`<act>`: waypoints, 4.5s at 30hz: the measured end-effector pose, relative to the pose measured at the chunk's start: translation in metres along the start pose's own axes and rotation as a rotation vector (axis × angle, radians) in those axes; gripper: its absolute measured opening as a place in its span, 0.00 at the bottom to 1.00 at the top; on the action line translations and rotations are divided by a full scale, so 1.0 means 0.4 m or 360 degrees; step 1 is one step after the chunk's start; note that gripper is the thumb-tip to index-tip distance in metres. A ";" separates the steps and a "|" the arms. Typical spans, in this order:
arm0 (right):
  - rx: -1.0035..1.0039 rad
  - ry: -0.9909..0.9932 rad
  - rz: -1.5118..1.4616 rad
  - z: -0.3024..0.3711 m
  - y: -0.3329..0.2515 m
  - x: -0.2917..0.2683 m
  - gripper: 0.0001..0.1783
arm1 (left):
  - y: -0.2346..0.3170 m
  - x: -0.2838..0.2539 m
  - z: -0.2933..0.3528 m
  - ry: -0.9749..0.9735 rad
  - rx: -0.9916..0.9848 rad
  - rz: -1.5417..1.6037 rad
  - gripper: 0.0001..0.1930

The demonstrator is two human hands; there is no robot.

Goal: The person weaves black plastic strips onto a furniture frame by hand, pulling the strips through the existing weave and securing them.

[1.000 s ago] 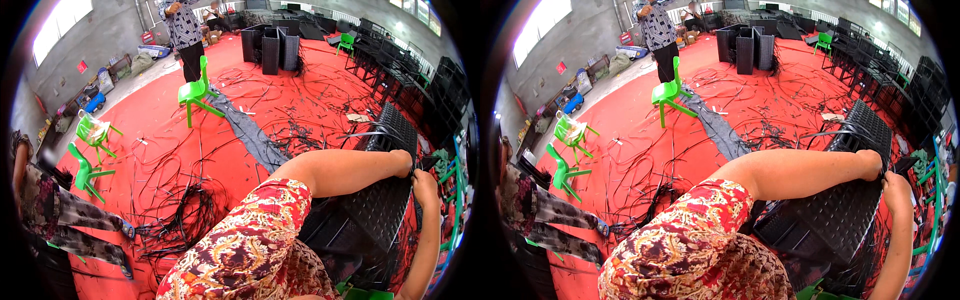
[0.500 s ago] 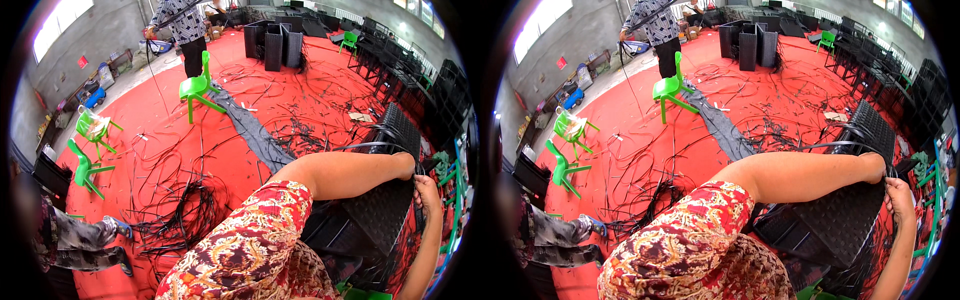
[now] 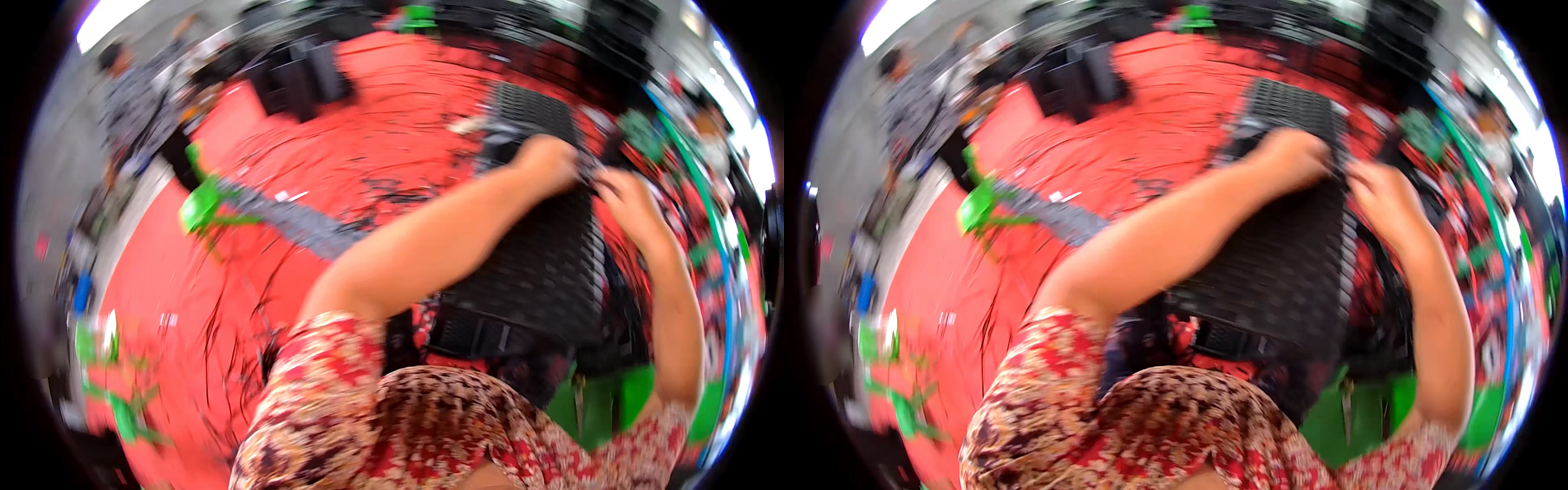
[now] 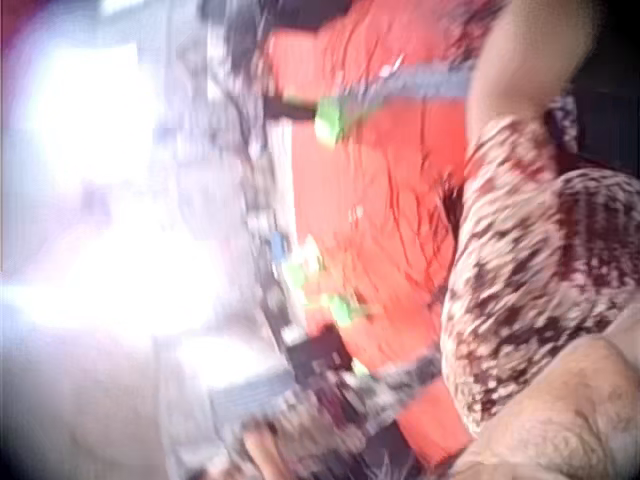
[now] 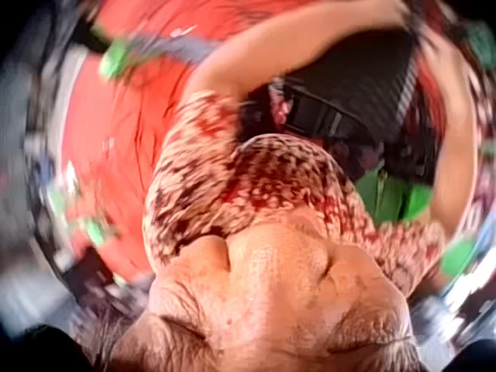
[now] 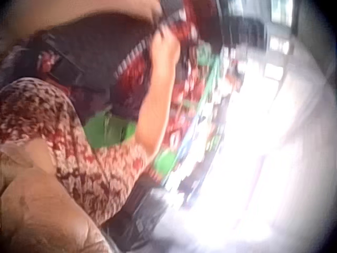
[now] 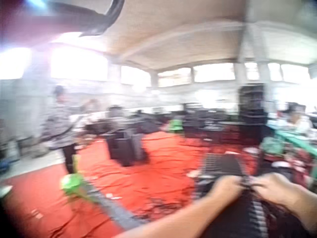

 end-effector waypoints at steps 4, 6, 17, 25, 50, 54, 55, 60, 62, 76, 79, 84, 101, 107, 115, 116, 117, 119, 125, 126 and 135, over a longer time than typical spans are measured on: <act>0.0169 0.0065 0.0188 -0.010 -0.131 -0.083 0.12 | -0.025 -0.021 0.018 -0.0189 -0.0107 0.1001 0.07; 0.0358 0.0009 -0.0159 -0.023 -0.159 -0.084 0.11 | -0.013 -0.034 0.034 -0.0313 -0.0184 0.1196 0.06; 0.0647 0.0103 -0.1207 -0.055 0.003 0.068 0.08 | -0.017 -0.047 0.037 -0.0102 -0.0218 0.1106 0.05; 0.0877 0.0167 -0.1288 -0.054 0.018 0.063 0.05 | -0.042 -0.054 0.056 0.0122 0.0074 -0.0322 0.10; 0.0574 0.0120 -0.0636 -0.103 -0.032 0.066 0.07 | -0.073 -0.038 0.024 -0.0044 -0.0235 0.1280 0.06; 0.0635 0.0000 -0.0998 -0.138 -0.044 0.089 0.11 | -0.099 -0.067 0.050 -0.0059 -0.0378 0.1505 0.07; 0.0627 0.0027 -0.1045 -0.143 -0.043 0.094 0.10 | -0.106 -0.073 0.056 -0.0038 -0.0351 0.1465 0.08; 0.0669 0.0283 -0.1078 -0.128 -0.002 0.147 0.07 | -0.144 -0.098 0.074 0.0117 0.0022 0.0425 0.11; 0.0758 0.0290 -0.1102 -0.132 -0.001 0.147 0.07 | -0.143 -0.098 0.083 0.0171 0.0162 0.0036 0.11; 0.0690 -0.0146 -0.0840 -0.155 -0.057 0.119 0.06 | -0.166 -0.087 0.045 -0.0517 -0.0303 0.0890 0.07; 0.0556 -0.0021 -0.0797 -0.176 -0.073 0.097 0.06 | -0.154 -0.095 0.067 -0.0101 -0.0252 0.0942 0.04; 0.0689 -0.0201 -0.1113 -0.230 -0.103 0.120 0.09 | -0.199 -0.136 0.076 0.0033 -0.0349 0.1298 0.06; 0.1007 -0.0031 -0.1409 -0.209 -0.085 0.134 0.07 | -0.259 -0.007 0.150 -0.0077 -0.0241 0.1937 0.07; 0.0968 -0.0173 -0.1375 -0.212 -0.089 0.134 0.07 | -0.252 -0.012 0.159 -0.0001 -0.0297 0.1841 0.09; 0.0615 -0.0512 -0.0623 -0.266 -0.115 0.139 0.06 | -0.238 -0.052 0.150 0.0372 -0.0157 0.1264 0.13; 0.0594 -0.0550 -0.0636 -0.271 -0.115 0.142 0.05 | -0.235 -0.051 0.148 0.0219 -0.0277 0.1463 0.11; 0.0587 -0.0544 -0.0620 -0.274 -0.117 0.146 0.05 | -0.240 -0.043 0.142 0.0140 -0.0253 0.1651 0.10; 0.0575 -0.0536 -0.0591 -0.275 -0.120 0.155 0.04 | -0.251 -0.024 0.132 -0.0026 -0.0202 0.2025 0.10; 0.0628 -0.0132 -0.0831 -0.245 -0.108 0.141 0.03 | -0.287 -0.021 0.159 -0.0276 -0.0349 0.2482 0.11; 0.0692 -0.0068 -0.0912 -0.233 -0.105 0.139 0.04 | -0.294 -0.019 0.170 -0.0258 -0.0383 0.2487 0.12; 0.0576 -0.0275 -0.0810 -0.260 -0.211 0.159 0.10 | -0.300 -0.020 0.210 -0.0329 0.0058 0.3192 0.11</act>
Point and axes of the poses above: each hand's wrist, its own z-axis away from the middle knuckle, its own x-axis out of the palm, y = z × x, the point moved 1 cm from there along -z, towards the middle knuckle, and after that the axes turned 10 degrees about -x, right-handed, at the moved point
